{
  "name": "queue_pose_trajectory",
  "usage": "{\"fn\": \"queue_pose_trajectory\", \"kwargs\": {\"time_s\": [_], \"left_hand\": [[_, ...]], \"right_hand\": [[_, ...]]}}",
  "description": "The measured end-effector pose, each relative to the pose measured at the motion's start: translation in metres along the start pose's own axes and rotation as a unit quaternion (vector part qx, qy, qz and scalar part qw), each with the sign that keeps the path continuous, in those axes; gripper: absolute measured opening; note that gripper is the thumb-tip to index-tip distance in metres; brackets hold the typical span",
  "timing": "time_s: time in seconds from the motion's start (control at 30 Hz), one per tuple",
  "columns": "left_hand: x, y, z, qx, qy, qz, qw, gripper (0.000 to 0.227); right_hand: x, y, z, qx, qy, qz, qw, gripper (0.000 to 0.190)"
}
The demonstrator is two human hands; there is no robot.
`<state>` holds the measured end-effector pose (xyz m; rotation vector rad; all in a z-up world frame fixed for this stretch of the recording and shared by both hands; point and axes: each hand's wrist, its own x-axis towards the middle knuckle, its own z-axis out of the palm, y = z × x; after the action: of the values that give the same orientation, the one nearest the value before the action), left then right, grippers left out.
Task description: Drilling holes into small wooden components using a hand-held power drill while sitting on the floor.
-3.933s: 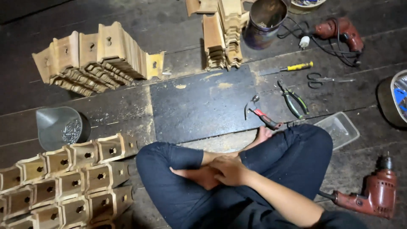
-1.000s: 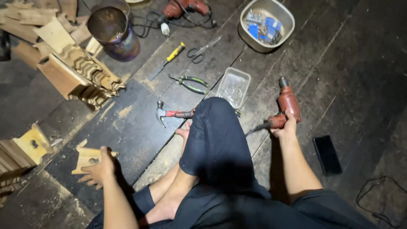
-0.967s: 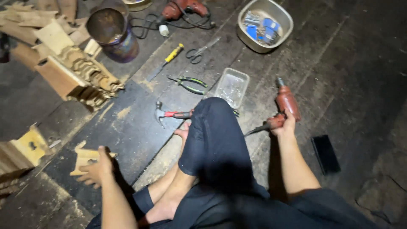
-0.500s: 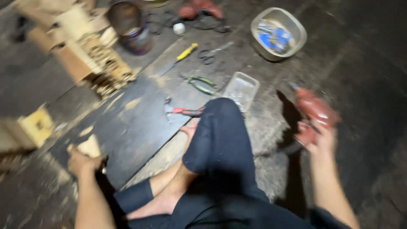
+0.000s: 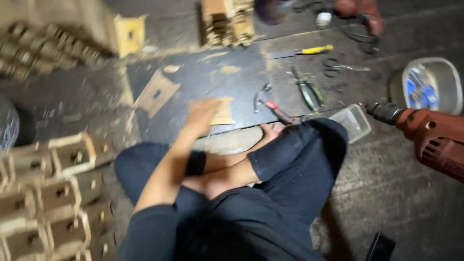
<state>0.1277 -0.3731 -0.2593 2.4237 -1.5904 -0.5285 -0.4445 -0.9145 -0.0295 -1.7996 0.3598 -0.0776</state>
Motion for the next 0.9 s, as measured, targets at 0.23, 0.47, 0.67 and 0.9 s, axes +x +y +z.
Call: {"fn": "queue_pose_trajectory", "kwargs": {"time_s": [0.23, 0.47, 0.67, 0.9], "left_hand": [[-0.029, 0.063, -0.011, -0.093, 0.064, -0.214, 0.970, 0.090], [-0.021, 0.077, 0.038, -0.144, 0.116, -0.223, 0.957, 0.072], [-0.026, 0.096, 0.059, -0.183, 0.232, -0.344, 0.891, 0.078], [-0.018, 0.091, 0.054, -0.165, 0.168, -0.323, 0.917, 0.081]], "right_hand": [[-0.009, -0.215, 0.335, -0.067, 0.324, 0.305, 0.893, 0.058], [0.121, -0.179, 0.407, -0.195, 0.248, 0.100, 0.944, 0.084], [0.145, -0.160, 0.428, 0.038, 0.182, 0.149, 0.971, 0.076], [0.136, -0.173, 0.427, -0.013, 0.216, 0.158, 0.963, 0.082]]}}
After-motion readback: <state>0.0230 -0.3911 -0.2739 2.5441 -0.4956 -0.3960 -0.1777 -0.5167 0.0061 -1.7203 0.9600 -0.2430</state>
